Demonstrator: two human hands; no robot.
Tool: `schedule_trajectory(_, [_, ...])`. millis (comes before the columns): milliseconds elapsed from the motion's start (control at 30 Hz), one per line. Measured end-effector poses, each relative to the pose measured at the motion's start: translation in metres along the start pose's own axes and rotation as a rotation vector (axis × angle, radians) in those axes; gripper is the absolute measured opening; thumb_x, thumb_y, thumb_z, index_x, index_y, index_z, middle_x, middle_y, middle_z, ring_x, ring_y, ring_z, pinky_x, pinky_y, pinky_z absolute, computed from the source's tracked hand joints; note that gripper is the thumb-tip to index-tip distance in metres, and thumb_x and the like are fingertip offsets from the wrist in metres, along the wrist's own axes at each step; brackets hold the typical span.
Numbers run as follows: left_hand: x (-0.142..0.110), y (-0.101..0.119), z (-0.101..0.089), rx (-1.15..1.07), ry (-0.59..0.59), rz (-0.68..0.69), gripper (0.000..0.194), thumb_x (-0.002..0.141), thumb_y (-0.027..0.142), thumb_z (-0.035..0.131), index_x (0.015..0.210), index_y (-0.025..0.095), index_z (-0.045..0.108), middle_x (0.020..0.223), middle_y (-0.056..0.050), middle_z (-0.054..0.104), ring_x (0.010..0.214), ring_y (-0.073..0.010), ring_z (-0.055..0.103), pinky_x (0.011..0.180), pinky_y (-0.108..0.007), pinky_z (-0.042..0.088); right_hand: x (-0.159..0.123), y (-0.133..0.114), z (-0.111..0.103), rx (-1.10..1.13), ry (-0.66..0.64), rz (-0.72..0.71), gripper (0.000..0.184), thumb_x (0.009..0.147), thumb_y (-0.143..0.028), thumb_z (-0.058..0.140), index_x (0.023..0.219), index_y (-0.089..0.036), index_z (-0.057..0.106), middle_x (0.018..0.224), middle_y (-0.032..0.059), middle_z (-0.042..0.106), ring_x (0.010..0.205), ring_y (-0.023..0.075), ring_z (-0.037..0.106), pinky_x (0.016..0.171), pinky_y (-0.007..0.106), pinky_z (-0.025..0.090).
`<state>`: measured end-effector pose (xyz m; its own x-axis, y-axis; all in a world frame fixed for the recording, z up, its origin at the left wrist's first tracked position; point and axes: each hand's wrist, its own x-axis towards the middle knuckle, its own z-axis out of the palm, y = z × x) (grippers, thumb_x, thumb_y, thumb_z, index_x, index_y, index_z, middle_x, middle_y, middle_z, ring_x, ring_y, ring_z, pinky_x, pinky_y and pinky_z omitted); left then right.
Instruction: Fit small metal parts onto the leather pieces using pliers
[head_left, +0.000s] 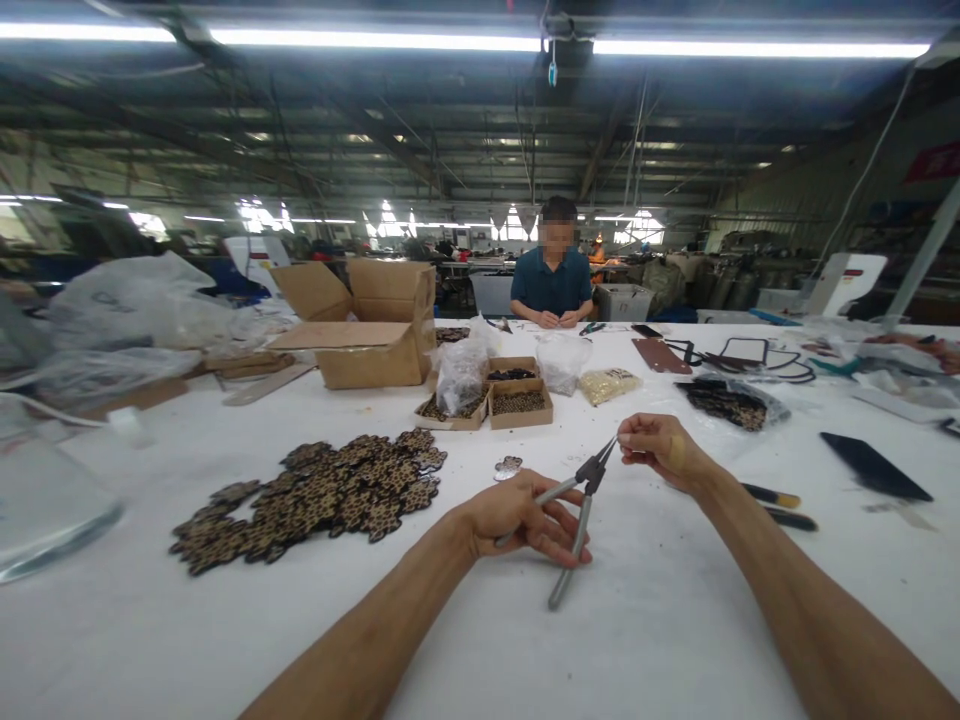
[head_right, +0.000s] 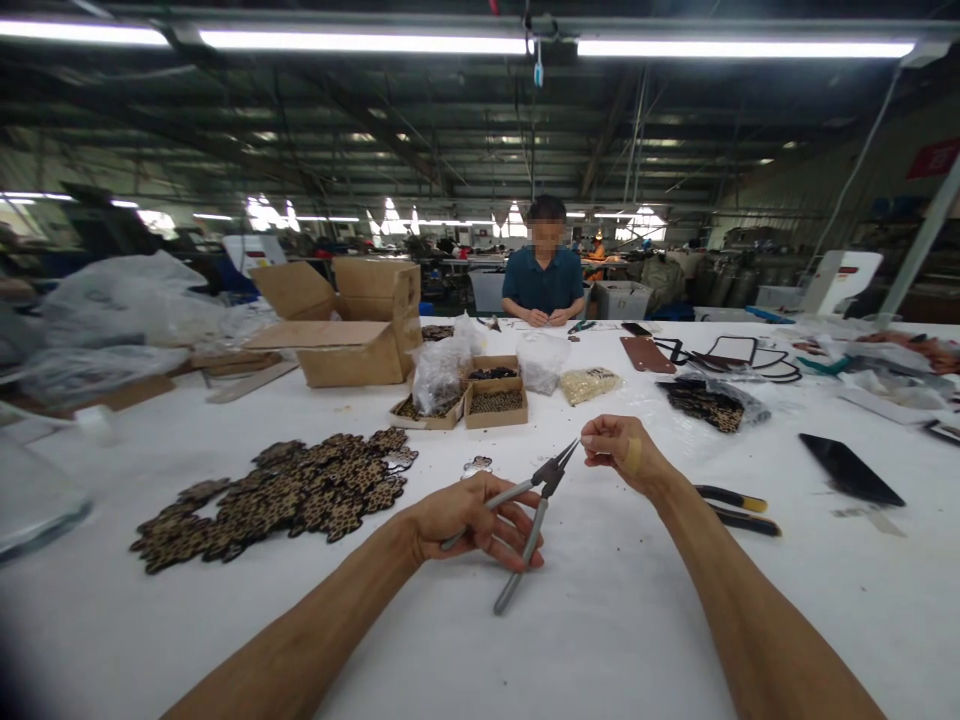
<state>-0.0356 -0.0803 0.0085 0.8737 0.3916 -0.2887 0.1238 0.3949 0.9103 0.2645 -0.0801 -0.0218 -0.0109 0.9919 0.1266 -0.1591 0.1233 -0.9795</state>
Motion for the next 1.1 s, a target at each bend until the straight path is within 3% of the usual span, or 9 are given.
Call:
schedule_trajectory(200, [-0.001, 0.0007, 0.0003, 0.006, -0.017, 0.015, 0.069, 0.049, 0.0, 0.057, 0.116, 0.013, 0.068, 0.102, -0.017, 0.076, 0.097, -0.0357, 0.075, 0.089, -0.051, 0.059, -0.006, -0.0071, 0.0039, 0.014, -0.016, -0.016, 0.03, 0.066, -0.033, 0.092, 0.082, -0.016, 0.073, 0.072, 0.0031, 0.068, 0.066, 0.0157, 0.061, 0.068, 0.034, 0.055])
schedule_trajectory(367, [-0.0018, 0.0006, 0.0012, 0.022, 0.014, -0.001, 0.062, 0.053, 0.001, 0.064, 0.115, 0.013, 0.069, 0.1, -0.017, 0.076, 0.095, -0.0356, 0.075, 0.087, -0.05, 0.06, -0.0057, -0.0077, 0.0038, -0.013, 0.003, -0.043, 0.033, 0.064, -0.035, 0.092, 0.085, -0.016, 0.074, 0.073, 0.0027, 0.068, 0.065, 0.0161, 0.062, 0.068, 0.035, 0.056])
schedule_trajectory(667, [-0.0015, -0.0019, -0.0022, 0.018, 0.023, 0.0, 0.061, 0.054, 0.001, 0.065, 0.113, 0.013, 0.068, 0.097, -0.017, 0.076, 0.092, -0.0347, 0.076, 0.085, -0.048, 0.061, -0.0023, -0.0036, 0.0009, -0.252, 0.03, -0.122, 0.04, 0.068, -0.045, 0.087, 0.094, -0.016, 0.078, 0.083, 0.0062, 0.073, 0.071, 0.0198, 0.065, 0.073, 0.039, 0.059])
schedule_trajectory(800, [-0.0015, -0.0011, -0.0027, 0.039, 0.034, 0.0, 0.059, 0.054, 0.002, 0.065, 0.113, 0.013, 0.069, 0.096, -0.016, 0.076, 0.09, -0.0331, 0.076, 0.083, -0.046, 0.062, -0.0032, -0.0041, 0.0009, -0.253, 0.035, -0.133, 0.038, 0.069, -0.045, 0.087, 0.093, -0.017, 0.079, 0.082, 0.0051, 0.072, 0.07, 0.0192, 0.065, 0.075, 0.04, 0.06])
schedule_trajectory(1100, [-0.0047, 0.0019, 0.0017, -0.025, -0.025, 0.011, 0.057, 0.056, 0.001, 0.07, 0.113, 0.012, 0.07, 0.103, -0.018, 0.075, 0.098, -0.0333, 0.075, 0.095, -0.049, 0.058, -0.0046, -0.0045, 0.0028, -0.251, 0.018, -0.105, 0.038, 0.069, -0.044, 0.087, 0.093, -0.016, 0.078, 0.08, 0.0048, 0.073, 0.069, 0.0196, 0.067, 0.077, 0.041, 0.06])
